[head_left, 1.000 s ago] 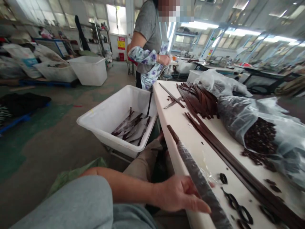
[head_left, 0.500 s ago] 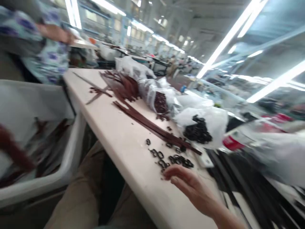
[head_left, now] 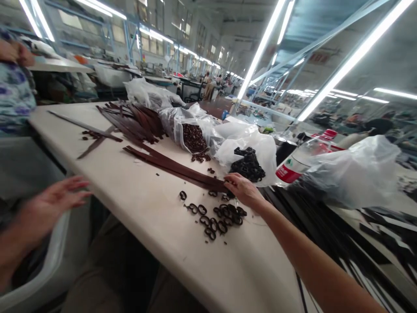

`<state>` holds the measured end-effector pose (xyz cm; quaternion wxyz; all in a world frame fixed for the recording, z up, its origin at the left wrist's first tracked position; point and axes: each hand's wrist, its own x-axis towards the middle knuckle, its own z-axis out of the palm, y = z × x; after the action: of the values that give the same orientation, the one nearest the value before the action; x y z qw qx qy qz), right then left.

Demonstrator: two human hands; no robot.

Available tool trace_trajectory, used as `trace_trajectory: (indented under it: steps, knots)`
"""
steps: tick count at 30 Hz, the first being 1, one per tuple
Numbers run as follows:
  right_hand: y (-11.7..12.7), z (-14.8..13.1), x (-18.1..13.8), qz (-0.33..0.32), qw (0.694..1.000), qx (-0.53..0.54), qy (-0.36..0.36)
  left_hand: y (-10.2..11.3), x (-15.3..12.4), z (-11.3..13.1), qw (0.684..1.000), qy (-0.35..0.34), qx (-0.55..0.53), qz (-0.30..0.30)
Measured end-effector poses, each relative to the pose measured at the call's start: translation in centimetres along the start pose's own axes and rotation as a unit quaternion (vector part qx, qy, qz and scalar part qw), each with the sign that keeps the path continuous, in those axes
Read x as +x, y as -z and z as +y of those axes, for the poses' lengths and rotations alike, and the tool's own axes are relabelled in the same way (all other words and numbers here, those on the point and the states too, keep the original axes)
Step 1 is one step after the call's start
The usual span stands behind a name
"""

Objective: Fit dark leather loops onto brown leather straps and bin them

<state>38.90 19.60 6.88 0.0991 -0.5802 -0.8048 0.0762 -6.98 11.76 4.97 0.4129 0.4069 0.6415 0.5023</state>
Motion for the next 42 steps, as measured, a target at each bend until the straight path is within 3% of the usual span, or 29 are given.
trace_trajectory:
  steps: [2, 5, 10, 17, 26, 33, 38, 42]
  knots:
    - [-1.5, -0.5, 2.8, 0.003, 1.000, -0.029, 0.009, -1.8, -0.2, -0.6, 0.999, -0.028, -0.023, -0.026]
    - [-4.1, -1.2, 5.7, -0.002, 0.997, -0.078, 0.011, -7.1, -0.4, -0.7, 0.985, -0.038, -0.077, -0.152]
    - [-6.9, -1.2, 7.0, 0.012, 0.988, -0.156, -0.012, -14.5, -1.0, 0.5, 0.946, 0.001, -0.112, -0.305]
    - [-7.0, -1.7, 6.6, 0.010, 0.978, -0.202, 0.050, -19.6, -0.1, 1.8, 0.912, 0.113, -0.194, -0.344]
    - [-7.6, -1.7, 7.9, 0.063, 0.974, -0.210, 0.053, -22.7, 1.5, 0.7, 0.871, 0.210, -0.292, -0.334]
    - [-4.6, -2.7, 6.0, 0.134, 0.968, -0.195, 0.083, -24.8, 2.4, 1.7, 0.846, 0.249, -0.362, -0.304]
    - [-2.0, -3.7, 1.3, 0.229, 0.957, -0.121, 0.132, -23.9, 2.3, 3.9, 0.828, 0.237, -0.478, -0.172]
    - [-0.1, -1.8, -2.9, 0.196, 0.974, -0.008, 0.113, -21.3, 2.8, 5.0, 0.826, 0.198, -0.513, -0.126]
